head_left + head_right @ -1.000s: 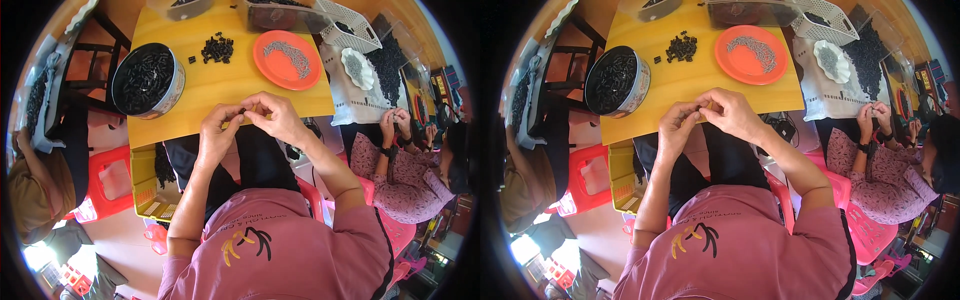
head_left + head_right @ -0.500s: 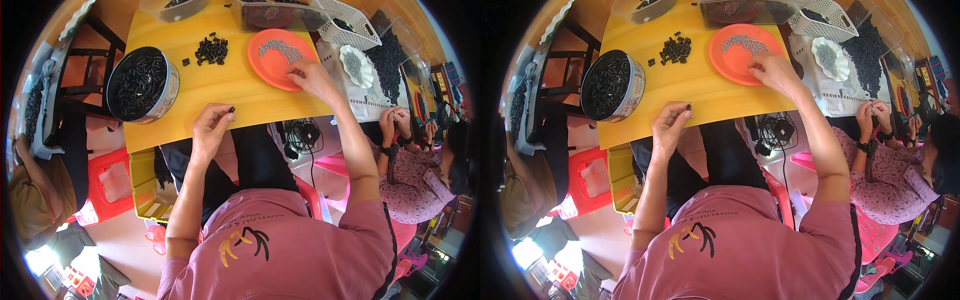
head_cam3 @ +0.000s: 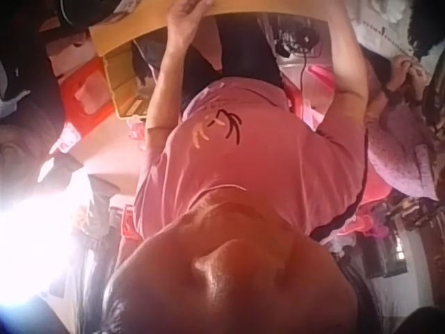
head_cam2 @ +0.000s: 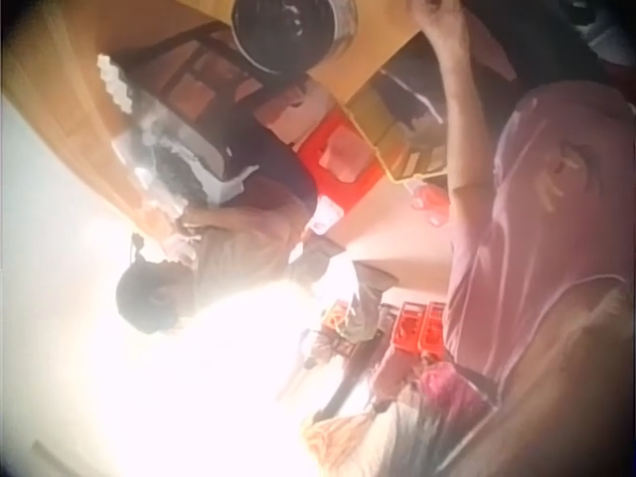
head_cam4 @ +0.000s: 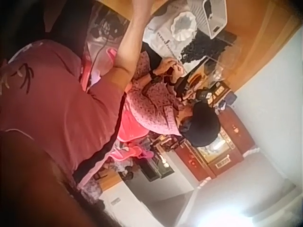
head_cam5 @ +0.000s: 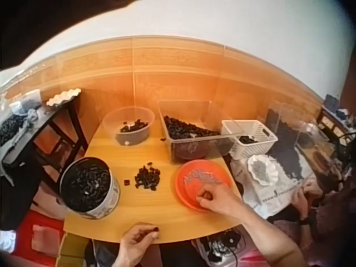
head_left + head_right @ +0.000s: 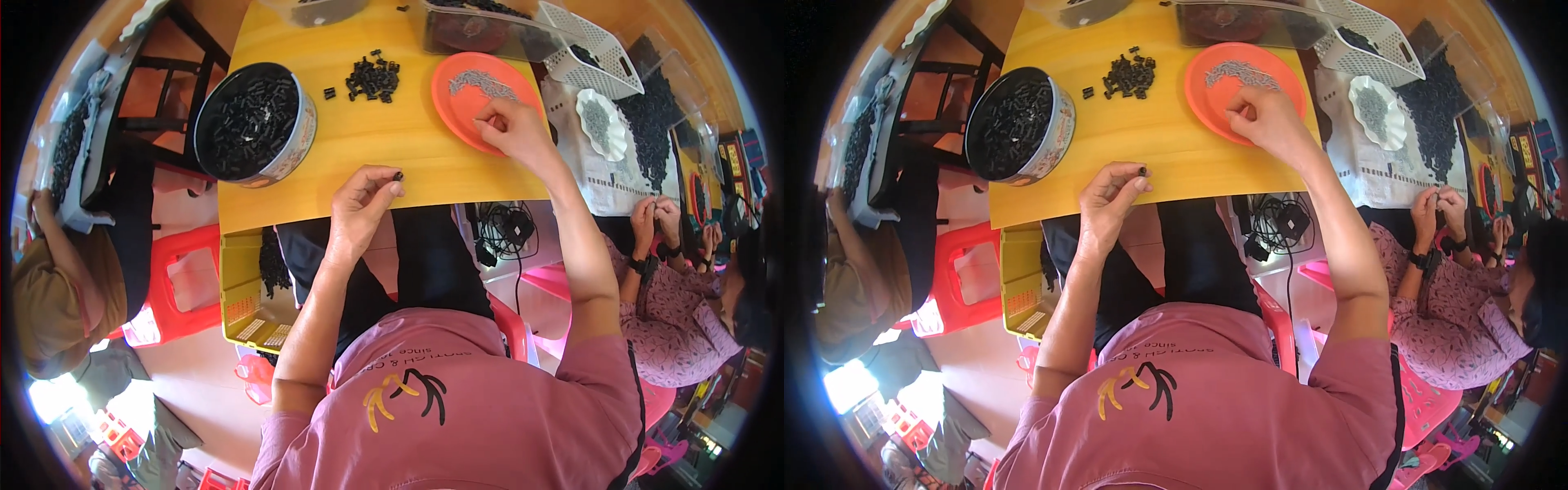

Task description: The person inserts small metal pins into black plastic components by hand, taking the pins from a storage tin and the components from a sorting tray.

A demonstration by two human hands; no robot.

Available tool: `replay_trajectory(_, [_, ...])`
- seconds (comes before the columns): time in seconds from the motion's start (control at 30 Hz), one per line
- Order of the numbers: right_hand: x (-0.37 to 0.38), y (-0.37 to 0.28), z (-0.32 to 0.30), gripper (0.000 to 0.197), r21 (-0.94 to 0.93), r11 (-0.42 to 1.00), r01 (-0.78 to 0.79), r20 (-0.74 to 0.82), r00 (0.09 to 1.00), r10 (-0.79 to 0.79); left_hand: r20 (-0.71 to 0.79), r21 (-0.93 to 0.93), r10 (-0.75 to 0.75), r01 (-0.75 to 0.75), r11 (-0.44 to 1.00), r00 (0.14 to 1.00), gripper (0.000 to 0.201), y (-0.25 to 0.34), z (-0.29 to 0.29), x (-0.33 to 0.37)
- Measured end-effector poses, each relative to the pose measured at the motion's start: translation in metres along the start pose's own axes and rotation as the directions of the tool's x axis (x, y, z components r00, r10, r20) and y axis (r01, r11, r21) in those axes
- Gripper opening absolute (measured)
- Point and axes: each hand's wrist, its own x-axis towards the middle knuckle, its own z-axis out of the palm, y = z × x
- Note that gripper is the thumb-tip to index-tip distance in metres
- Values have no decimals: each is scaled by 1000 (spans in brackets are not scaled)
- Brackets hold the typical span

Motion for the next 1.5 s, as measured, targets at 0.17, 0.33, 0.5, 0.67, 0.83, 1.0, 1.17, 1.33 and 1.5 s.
replay_trajectory(0.17, [-19, -39, 27, 9, 663, 743, -90, 173, 984, -35, -20, -78, -48, 46, 996, 999, 18, 12, 6, -4])
replay_trajectory(0.33, [-27, -73, 44, 12, 720, 677, -153, 292, 952, -95, 1, -28, 24, -24, 999, 1000, 17, 21, 5, -11])
replay_trajectory(0.5, [-29, -83, 51, 13, 713, 670, -205, 352, 932, -89, 11, 83, 102, -102, 991, 995, 18, 20, -3, -17])
replay_trajectory(0.67, [-28, -85, 48, 15, 685, 684, -252, 404, 912, -68, -16, 75, 120, -118, 990, 993, 16, 28, -2, -23])
replay_trajectory(0.83, [-27, -84, 54, 17, 742, 581, -333, 458, 886, -77, 29, 110, 158, -160, 981, 987, 16, 25, -8, -25])
replay_trajectory(1.0, [-25, -83, 65, 17, 765, 510, -393, 491, 869, -67, 4, -38, 70, -70, 997, 998, 15, 26, -11, -29])
replay_trajectory(1.17, [-26, -95, 74, 14, 700, 657, -281, 392, 920, -23, -27, -38, 18, -19, 999, 999, 15, 20, -17, -28])
replay_trajectory(1.33, [-35, -96, 93, 10, 345, 893, 290, -74, 956, -282, -113, -83, -21, 12, 996, 993, 15, 16, -17, -23])
replay_trajectory(1.5, [-35, -98, 102, 12, 181, 856, 483, -233, 867, -440, -136, -74, -6, -4, 997, 991, 15, 14, -17, -18])
